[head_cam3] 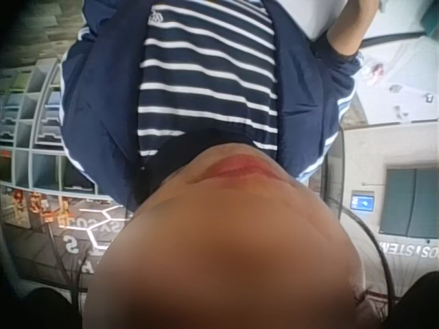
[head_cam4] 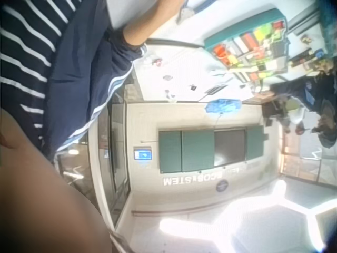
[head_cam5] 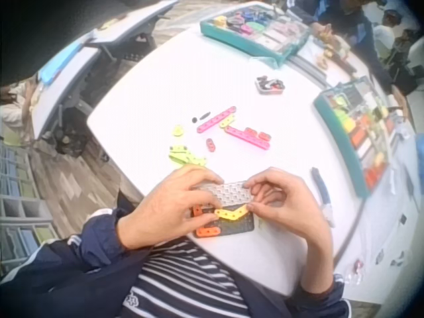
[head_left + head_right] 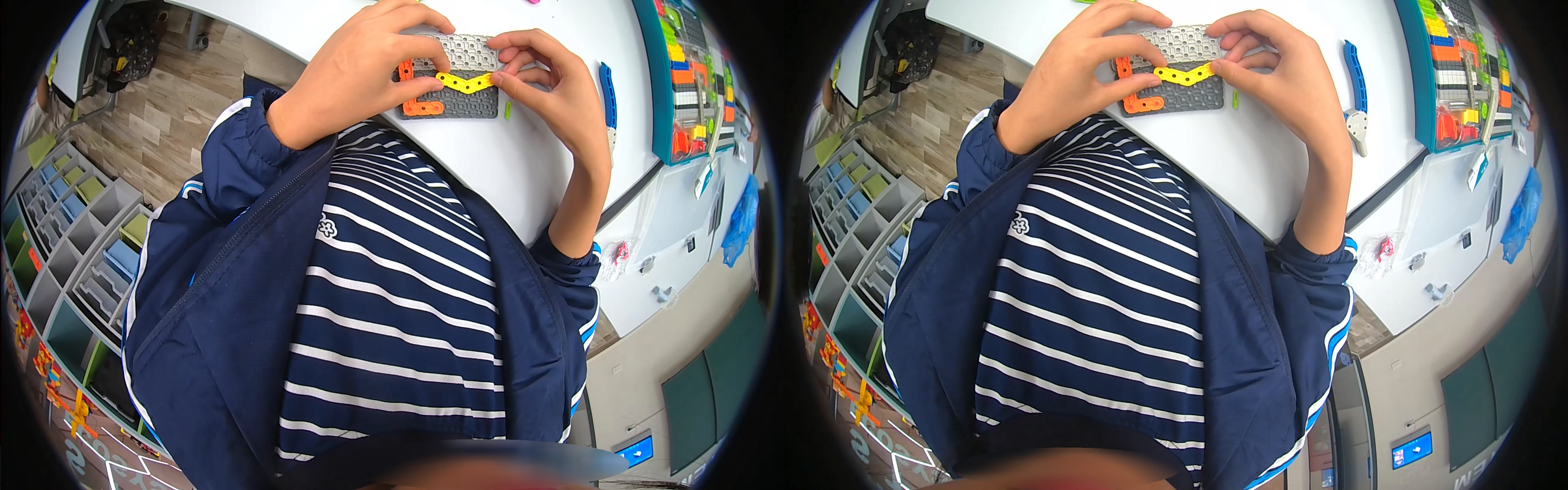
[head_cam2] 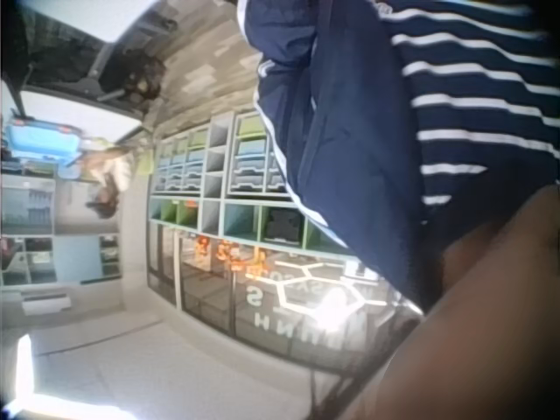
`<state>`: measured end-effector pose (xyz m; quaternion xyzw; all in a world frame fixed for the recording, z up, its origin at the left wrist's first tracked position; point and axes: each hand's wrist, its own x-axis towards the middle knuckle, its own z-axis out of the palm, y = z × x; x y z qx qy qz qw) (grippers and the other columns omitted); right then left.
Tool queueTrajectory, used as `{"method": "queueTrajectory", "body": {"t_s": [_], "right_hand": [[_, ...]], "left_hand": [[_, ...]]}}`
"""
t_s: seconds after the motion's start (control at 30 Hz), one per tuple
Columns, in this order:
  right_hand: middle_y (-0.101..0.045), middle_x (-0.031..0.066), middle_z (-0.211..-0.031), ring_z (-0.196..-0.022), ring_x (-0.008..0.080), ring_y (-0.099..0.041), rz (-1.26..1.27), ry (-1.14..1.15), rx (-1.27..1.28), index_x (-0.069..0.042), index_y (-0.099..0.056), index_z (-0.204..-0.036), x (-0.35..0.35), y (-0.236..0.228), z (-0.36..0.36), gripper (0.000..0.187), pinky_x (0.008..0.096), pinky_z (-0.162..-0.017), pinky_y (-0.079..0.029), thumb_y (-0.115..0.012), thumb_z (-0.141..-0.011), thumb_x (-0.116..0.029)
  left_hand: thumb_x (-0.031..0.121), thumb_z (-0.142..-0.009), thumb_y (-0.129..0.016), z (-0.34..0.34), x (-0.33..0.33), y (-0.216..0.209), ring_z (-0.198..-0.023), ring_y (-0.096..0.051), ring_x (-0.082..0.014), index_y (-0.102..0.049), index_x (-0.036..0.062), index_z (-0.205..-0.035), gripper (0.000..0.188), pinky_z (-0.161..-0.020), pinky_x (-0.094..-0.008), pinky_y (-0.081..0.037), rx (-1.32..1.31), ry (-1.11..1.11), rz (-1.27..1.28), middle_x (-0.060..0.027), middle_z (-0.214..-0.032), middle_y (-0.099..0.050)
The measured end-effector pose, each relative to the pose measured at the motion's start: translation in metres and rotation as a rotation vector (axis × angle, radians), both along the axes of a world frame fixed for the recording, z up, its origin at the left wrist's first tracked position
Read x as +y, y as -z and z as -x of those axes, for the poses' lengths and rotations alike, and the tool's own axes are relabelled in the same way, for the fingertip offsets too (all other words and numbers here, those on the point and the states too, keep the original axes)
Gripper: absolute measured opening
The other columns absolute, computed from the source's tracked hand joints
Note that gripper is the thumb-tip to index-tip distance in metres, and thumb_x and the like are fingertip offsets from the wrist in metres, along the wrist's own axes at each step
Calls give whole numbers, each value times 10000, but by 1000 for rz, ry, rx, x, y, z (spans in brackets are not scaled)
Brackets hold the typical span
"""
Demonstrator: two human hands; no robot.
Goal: The person assembles a small knitting machine by attaching colorful plastic pieces to a gray base plate. They use pliers to secure components and repeatedly adjust the placement of the pieces to ensure proper alignment.
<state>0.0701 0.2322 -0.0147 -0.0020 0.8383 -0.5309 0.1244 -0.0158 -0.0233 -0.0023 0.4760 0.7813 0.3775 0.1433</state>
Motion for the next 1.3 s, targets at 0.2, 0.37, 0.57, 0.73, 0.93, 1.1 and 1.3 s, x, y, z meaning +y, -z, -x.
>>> {"method": "queueTrajectory", "body": {"t_s": [0.2, 0.37, 0.57, 0.73, 0.93, 1.1, 1.3], "right_hand": [[-688, 64, -1049, -972, 111, -665, 12, -5, 21, -23, -728, -1234, 1, 1, -1, 357, 243, -859, -601, -779, -882, 3], [-689, 60, -1052, -974, 103, -661, 15, -20, 8, -20, -723, -1239, 3, 3, 0, 355, 234, -851, -591, -773, -888, 3], [-691, 61, -1057, -971, 99, -659, 2, -20, 21, -18, -720, -1244, 3, 3, -1, 356, 229, -851, -587, -772, -892, 0], [-691, 61, -1053, -968, 98, -659, -12, -19, 22, -18, -723, -1240, 2, 3, -1, 351, 227, -846, -585, -775, -894, -5], [-692, 55, -1048, -960, 98, -660, -1, -27, 2, -22, -726, -1238, 5, 3, 0, 353, 231, -860, -582, -780, -889, -8], [-692, 51, -1049, -962, 97, -658, -18, -27, 2, -27, -726, -1235, 4, 1, 0, 352, 239, -867, -582, -779, -887, -7], [-691, 50, -1053, -974, 95, -655, -1, -26, 0, -20, -722, -1237, 3, 0, 0, 353, 238, -872, -581, -768, -888, 7]], "left_hand": [[124, -826, -805, -2, 1, -4, -1176, -575, -316, -730, 21, -948, 177, -1017, -417, -468, -11, -13, 29, -136, -1261, -640], [121, -829, -801, -3, 1, -6, -1179, -574, -317, -728, 19, -968, 187, -1016, -418, -468, 0, -12, 33, -140, -1261, -640], [120, -841, -792, -3, -1, -4, -1178, -575, -321, -725, 14, -984, 190, -1014, -419, -469, -8, -10, 28, -146, -1265, -640], [122, -855, -784, -3, -1, 0, -1172, -577, -322, -722, 9, -973, 175, -1011, -420, -471, 4, -4, -5, -148, -1267, -641], [118, -855, -781, -3, -1, 2, -1173, -578, -323, -719, 6, -955, 162, -1007, -419, -474, 10, -6, -11, -149, -1266, -642], [116, -852, -781, -3, 0, 2, -1173, -579, -325, -715, 7, -944, 158, -1002, -421, -478, 16, -11, -12, -150, -1263, -642], [114, -846, -785, -3, -1, 3, -1172, -580, -326, -711, 7, -933, 157, -1002, -422, -479, 30, -13, -20, -150, -1257, -644]]}}
